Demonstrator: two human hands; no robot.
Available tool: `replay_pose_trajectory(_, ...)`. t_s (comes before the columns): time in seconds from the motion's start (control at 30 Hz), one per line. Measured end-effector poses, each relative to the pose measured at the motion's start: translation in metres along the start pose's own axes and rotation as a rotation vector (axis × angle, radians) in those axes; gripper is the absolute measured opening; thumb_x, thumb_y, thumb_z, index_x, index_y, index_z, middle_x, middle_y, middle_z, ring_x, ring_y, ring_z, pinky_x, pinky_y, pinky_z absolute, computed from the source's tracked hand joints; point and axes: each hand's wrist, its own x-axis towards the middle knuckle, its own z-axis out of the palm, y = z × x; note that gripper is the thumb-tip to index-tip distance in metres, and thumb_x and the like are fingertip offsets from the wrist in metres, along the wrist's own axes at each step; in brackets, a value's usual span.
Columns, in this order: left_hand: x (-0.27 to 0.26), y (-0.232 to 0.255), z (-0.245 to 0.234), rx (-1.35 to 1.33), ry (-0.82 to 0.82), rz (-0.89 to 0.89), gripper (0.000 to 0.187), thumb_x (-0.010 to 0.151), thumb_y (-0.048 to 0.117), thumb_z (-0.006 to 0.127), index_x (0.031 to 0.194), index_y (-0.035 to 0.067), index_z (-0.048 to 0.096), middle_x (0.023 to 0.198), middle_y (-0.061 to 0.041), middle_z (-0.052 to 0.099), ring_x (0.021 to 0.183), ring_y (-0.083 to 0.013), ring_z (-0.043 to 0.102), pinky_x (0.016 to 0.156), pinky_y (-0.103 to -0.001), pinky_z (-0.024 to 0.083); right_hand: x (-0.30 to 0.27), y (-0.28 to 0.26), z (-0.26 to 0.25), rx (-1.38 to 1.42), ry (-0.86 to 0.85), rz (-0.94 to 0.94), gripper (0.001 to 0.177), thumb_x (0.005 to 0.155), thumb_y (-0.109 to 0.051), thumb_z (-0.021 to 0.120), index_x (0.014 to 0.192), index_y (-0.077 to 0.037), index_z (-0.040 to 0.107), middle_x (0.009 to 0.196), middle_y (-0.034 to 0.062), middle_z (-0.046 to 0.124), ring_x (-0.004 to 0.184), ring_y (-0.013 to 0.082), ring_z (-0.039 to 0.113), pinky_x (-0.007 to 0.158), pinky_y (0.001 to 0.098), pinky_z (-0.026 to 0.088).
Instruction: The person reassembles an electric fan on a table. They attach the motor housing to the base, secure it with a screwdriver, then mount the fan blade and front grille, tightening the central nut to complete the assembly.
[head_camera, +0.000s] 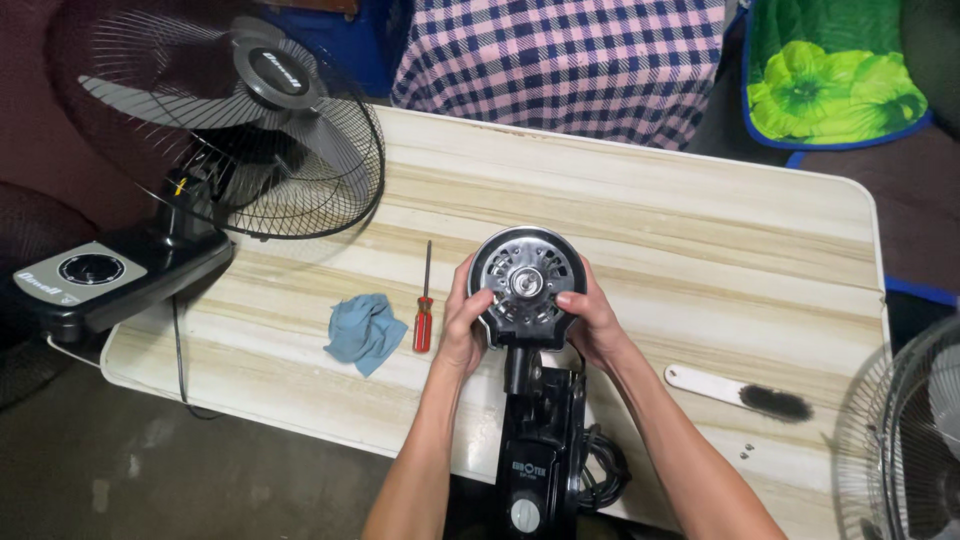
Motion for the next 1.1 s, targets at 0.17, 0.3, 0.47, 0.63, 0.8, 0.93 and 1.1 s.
replay_pose_trajectory(0.17, 0.002, -0.003, 0.006, 0.015, -0.017, -0.020, 0.075, 0.076, 0.026, 0.070, 0.143, 0.002, 0.047, 0.130, -0.016, 0.058, 0.122, -0.0254, 0.057, 0.105, -0.039, 0.048, -0.015, -0.006, -0.002, -0.016, 0.037, -0.011, 0.091, 0.071, -0.027, 0.072, 0.153, -0.010, 0.036, 0.138, 0.0135, 0.053, 0.127, 0.0271, 0.054, 0.105, 0.0451, 0.048)
replay_pose_trajectory(0.3, 0.007, -0.010, 0.009, -0.014, -0.023, -0.074, 0.072, 0.078, 0.025, 0.071, 0.141, 0.001, 0.048, 0.127, -0.017, 0.060, 0.118, -0.0260, 0.058, 0.102, -0.039, 0.049, -0.021, -0.007, -0.007, 0.014, 0.081, 0.005, 0.085, 0.074, -0.024, 0.071, 0.152, -0.009, 0.039, 0.133, 0.0149, 0.056, 0.121, 0.0274, 0.058, 0.099, 0.0467, 0.053)
replay_pose_trajectory(0.47, 0.010, -0.011, 0.011, 0.065, -0.026, -0.104, 0.066, 0.080, 0.022, 0.070, 0.140, 0.003, 0.050, 0.127, -0.016, 0.061, 0.119, -0.0235, 0.058, 0.102, -0.035, 0.049, -0.025, -0.002, -0.012, 0.098, 0.076, 0.018, 0.079, 0.078, -0.026, 0.071, 0.148, -0.005, 0.043, 0.131, 0.0156, 0.060, 0.116, 0.0281, 0.062, 0.095, 0.0494, 0.056)
replay_pose_trajectory(0.63, 0.013, -0.007, 0.017, 0.145, 0.043, -0.211, 0.066, 0.079, 0.028, 0.072, 0.139, 0.008, 0.051, 0.125, -0.014, 0.060, 0.115, -0.0242, 0.059, 0.094, -0.039, 0.052, -0.017, 0.005, -0.027, 0.162, 0.094, 0.088, 0.068, 0.081, -0.029, 0.070, 0.140, -0.002, 0.048, 0.128, 0.0156, 0.064, 0.112, 0.0280, 0.067, 0.093, 0.0524, 0.058)
replay_pose_trajectory(0.8, 0.016, -0.002, 0.028, 0.265, 0.075, -0.219, 0.068, 0.080, 0.031, 0.074, 0.139, 0.006, 0.053, 0.124, -0.016, 0.060, 0.113, -0.0263, 0.061, 0.089, -0.039, 0.054, -0.013, 0.018, -0.047, 0.217, 0.064, 0.124, 0.058, 0.087, -0.034, 0.069, 0.132, 0.001, 0.055, 0.121, 0.0170, 0.070, 0.106, 0.0293, 0.070, 0.090, 0.0508, 0.058)
replay_pose_trajectory(0.93, 0.016, 0.000, 0.043, 0.247, 0.143, -0.368, 0.070, 0.078, 0.037, 0.072, 0.140, 0.016, 0.049, 0.125, -0.013, 0.062, 0.110, -0.0239, 0.063, 0.084, -0.038, 0.056, -0.012, 0.021, -0.057, 0.234, 0.147, 0.159, 0.054, 0.088, -0.037, 0.068, 0.129, -0.005, 0.057, 0.118, 0.0142, 0.070, 0.102, 0.0285, 0.070, 0.086, 0.0504, 0.056)
replay_pose_trajectory(1.1, 0.022, -0.003, 0.056, 0.237, 0.191, -0.398, 0.071, 0.077, 0.034, 0.074, 0.142, 0.014, 0.051, 0.120, -0.016, 0.066, 0.104, -0.0257, 0.067, 0.078, -0.038, 0.058, -0.016, 0.013, -0.057, 0.280, 0.108, 0.212, 0.057, 0.089, -0.041, 0.067, 0.133, -0.005, 0.057, 0.120, 0.0124, 0.070, 0.106, 0.0270, 0.069, 0.090, 0.0478, 0.056)
